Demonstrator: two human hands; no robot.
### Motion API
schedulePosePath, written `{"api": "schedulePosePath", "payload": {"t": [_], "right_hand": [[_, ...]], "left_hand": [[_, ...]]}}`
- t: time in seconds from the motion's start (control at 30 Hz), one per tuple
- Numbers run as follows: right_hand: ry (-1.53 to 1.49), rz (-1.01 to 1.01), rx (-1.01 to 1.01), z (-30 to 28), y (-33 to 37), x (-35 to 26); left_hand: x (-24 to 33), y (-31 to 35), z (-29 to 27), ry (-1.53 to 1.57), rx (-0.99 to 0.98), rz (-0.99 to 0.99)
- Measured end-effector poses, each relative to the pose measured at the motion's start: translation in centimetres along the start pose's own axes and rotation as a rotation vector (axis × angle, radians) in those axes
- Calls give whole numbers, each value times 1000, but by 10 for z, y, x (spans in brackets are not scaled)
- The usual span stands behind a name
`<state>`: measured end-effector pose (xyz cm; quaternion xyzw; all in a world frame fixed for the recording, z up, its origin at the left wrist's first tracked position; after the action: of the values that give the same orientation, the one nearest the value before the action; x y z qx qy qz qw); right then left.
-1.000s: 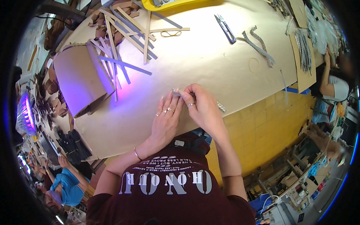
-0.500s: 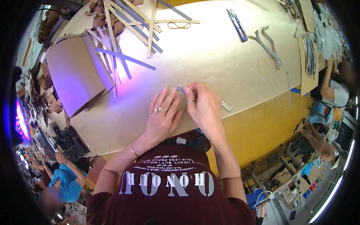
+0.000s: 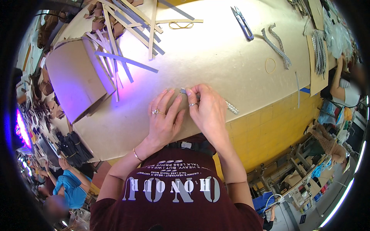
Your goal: The person braids flat silver-colored straps by hand on a workbench. They repeatedly pick up straps, braid them into a twisted pattern, and place the finished braids on the table. The person occasionally gathers and stacks the completed braids.
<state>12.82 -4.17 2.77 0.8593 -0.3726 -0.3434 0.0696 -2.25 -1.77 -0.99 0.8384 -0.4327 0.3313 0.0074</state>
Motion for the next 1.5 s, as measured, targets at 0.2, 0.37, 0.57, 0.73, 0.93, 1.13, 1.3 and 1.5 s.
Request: {"api": "schedulePosePath", "payload": {"t": [0.2,0.37,0.57,0.73,0.93,1.13,1.3,1.5], "right_hand": [[-16,72,-37,1,1,-1],[-51,109,-136,-16,1,7],[-106,148,-203,-26,-3,16],[-48,173,-208,-27,-5,15],[-26,119,-147,-24,-5,12],[-37,75,-110,-19,-5,17],[-16,59,-61,-23,0,22],[-76,356,-216,-63,5,57]], "left_hand": [[3,-11,4,-99,-75,-28],[8,-10,5,-415,-156,79],[16,-11,7,-750,-249,199],[20,-15,7,-812,-266,217],[22,-16,8,-823,-283,215],[24,-10,12,-392,-397,201],[19,-10,19,-283,-412,155],[19,-7,22,-339,-420,158]]}}
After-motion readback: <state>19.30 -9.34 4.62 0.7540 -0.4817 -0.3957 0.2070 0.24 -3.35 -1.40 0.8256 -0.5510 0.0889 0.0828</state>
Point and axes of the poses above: each hand's wrist, its own y-axis away from the middle knuckle, its own z-axis out of the palm, x = y × z, the point moved 1 cm from there along -y, towards the middle knuckle, and after that the axes turned 9 degrees about z, right-handed, at the moved point
